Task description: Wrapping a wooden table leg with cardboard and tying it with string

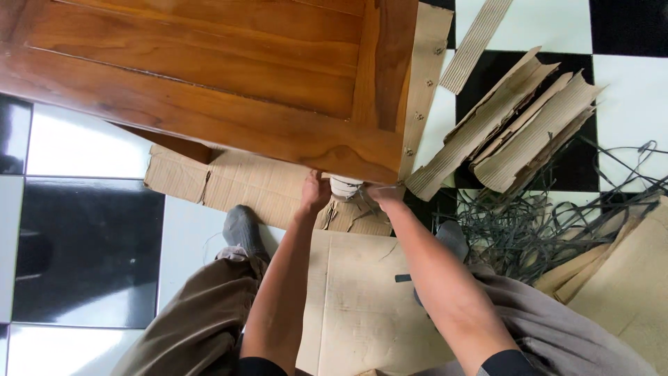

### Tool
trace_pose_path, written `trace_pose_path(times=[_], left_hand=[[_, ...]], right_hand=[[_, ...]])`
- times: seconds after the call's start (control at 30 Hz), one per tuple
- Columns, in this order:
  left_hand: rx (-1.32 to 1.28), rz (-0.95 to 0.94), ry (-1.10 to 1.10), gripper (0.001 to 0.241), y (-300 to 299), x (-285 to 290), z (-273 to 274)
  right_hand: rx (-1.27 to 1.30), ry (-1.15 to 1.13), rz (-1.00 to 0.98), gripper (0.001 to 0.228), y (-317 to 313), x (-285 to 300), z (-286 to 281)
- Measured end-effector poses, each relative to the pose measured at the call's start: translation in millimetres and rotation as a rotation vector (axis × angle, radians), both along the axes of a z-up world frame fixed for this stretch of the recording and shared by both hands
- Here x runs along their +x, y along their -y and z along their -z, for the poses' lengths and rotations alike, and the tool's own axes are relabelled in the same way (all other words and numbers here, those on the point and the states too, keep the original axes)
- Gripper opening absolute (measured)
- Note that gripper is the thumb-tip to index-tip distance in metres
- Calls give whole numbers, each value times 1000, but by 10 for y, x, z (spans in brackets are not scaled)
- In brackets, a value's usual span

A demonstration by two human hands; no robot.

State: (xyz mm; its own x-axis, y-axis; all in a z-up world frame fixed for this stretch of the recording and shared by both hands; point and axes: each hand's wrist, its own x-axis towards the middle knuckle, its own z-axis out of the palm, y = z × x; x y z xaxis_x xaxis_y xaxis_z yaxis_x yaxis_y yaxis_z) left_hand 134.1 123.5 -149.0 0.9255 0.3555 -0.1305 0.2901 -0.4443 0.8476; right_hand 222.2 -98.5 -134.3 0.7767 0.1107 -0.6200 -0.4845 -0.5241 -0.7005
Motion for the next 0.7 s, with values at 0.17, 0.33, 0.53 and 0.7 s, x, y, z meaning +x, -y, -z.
trace_pose_path(times=[0.17, 0.33, 0.53, 0.7], left_hand=[[-34, -77, -36, 21, 78, -35, -457], [-71, -211, -109, 13, 129, -209, -917], [-121, -320, -188, 15, 245, -511, -925], [-143, -376, -378, 25, 392, -677, -839]], right_hand=[[32, -5, 49, 27, -30, -83, -97], [71, 1, 101, 22, -102, -267, -300], [118, 31, 176, 18, -128, -521, -398], [253, 94, 283, 13, -71, -1002, -700]])
